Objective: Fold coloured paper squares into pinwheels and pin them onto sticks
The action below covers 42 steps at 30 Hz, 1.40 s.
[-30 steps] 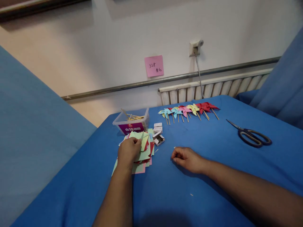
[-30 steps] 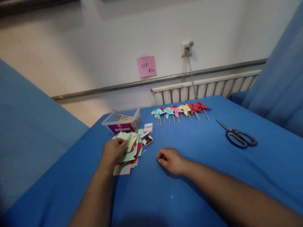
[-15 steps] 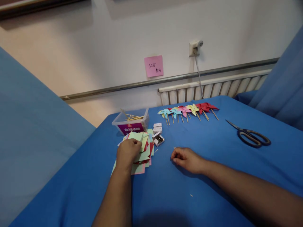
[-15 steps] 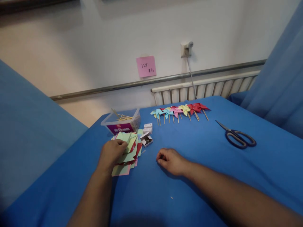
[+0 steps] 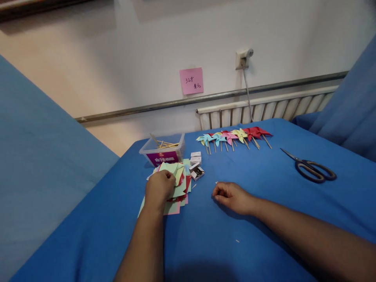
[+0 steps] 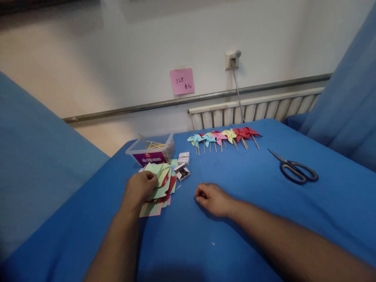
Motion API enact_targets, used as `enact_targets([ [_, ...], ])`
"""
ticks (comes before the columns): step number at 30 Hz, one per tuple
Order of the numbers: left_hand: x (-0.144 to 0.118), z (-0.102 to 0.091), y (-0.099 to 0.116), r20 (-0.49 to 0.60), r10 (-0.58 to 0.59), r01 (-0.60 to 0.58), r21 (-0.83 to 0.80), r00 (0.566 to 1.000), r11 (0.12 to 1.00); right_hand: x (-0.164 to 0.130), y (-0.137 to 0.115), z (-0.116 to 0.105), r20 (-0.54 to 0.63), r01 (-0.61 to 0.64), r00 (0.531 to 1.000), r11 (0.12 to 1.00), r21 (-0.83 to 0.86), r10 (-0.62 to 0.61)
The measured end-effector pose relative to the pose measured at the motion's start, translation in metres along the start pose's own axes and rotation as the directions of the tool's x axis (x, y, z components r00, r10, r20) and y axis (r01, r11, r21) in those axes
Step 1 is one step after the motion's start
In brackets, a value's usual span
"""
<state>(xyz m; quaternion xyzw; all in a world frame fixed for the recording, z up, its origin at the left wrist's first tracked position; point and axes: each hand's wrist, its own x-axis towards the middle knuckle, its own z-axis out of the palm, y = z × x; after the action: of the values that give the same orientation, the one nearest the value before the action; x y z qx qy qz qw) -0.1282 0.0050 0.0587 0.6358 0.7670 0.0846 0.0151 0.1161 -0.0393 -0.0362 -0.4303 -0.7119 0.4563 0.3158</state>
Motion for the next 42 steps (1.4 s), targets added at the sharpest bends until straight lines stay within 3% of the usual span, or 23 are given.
enact_targets([
  [6, -0.001, 0.001, -0.002, -0.022, 0.01, -0.01, 0.009, 1.0, 1.0, -0.001, -0.001, -0.001, -0.001, 0.005, 1.0, 1.0, 0.0, -0.005],
  [11, -0.006, -0.006, -0.002, -0.116, -0.071, 0.061, -0.09, 0.991, 0.994, 0.0, 0.002, 0.002, -0.015, 0.001, 1.0, 0.999, 0.036, -0.001],
  [14, -0.009, -0.008, 0.0, -0.285, -0.091, 0.037, -0.191, 0.954, 0.981, 0.003, 0.003, 0.004, -0.034, -0.014, 0.999, 0.987, 0.161, 0.02],
  [17, -0.013, -0.006, 0.005, -0.432, -0.095, -0.058, -0.328, 0.897, 0.943, 0.005, 0.002, 0.004, -0.031, -0.037, 0.998, 0.971, 0.234, 0.046],
  [20, -0.017, -0.001, 0.012, -0.51, -0.05, -0.192, -0.409, 0.858, 0.892, 0.005, 0.0, 0.003, -0.041, -0.021, 0.999, 0.97, 0.242, 0.032],
  [22, -0.018, -0.001, 0.014, -0.55, 0.019, -0.259, -0.362, 0.835, 0.896, 0.005, -0.002, 0.002, -0.043, -0.012, 0.999, 0.971, 0.24, 0.023],
  [24, -0.018, -0.005, 0.011, -0.579, 0.044, -0.258, -0.294, 0.814, 0.92, 0.005, -0.002, 0.001, -0.038, -0.013, 0.999, 0.971, 0.238, 0.023],
  [27, -0.016, -0.013, 0.003, -0.592, -0.028, -0.138, -0.234, 0.805, 0.962, 0.005, -0.001, 0.001, -0.022, -0.021, 0.999, 0.972, 0.232, 0.026],
  [29, -0.013, -0.017, 0.0, -0.533, -0.026, -0.072, -0.162, 0.846, 0.984, 0.005, 0.0, 0.001, -0.013, -0.026, 0.999, 0.976, 0.214, 0.03],
  [32, -0.01, -0.014, 0.0, -0.248, 0.009, -0.013, -0.013, 0.969, 1.0, 0.004, 0.001, 0.002, -0.007, -0.035, 0.999, 0.981, 0.19, 0.037],
  [35, -0.007, -0.006, 0.003, -0.031, 0.039, -0.037, 0.063, 0.999, 0.997, 0.004, 0.0, 0.002, 0.0, -0.039, 0.999, 0.983, 0.178, 0.039],
  [38, -0.004, -0.001, 0.003, -0.002, 0.039, -0.038, 0.04, 0.999, 0.998, 0.004, 0.0, 0.002, 0.017, -0.039, 0.999, 0.986, 0.163, 0.036],
  [42, -0.003, -0.002, 0.001, -0.049, -0.019, 0.017, -0.026, 0.999, 1.0, 0.003, 0.0, 0.001, 0.005, -0.023, 1.0, 0.995, 0.098, 0.022],
])
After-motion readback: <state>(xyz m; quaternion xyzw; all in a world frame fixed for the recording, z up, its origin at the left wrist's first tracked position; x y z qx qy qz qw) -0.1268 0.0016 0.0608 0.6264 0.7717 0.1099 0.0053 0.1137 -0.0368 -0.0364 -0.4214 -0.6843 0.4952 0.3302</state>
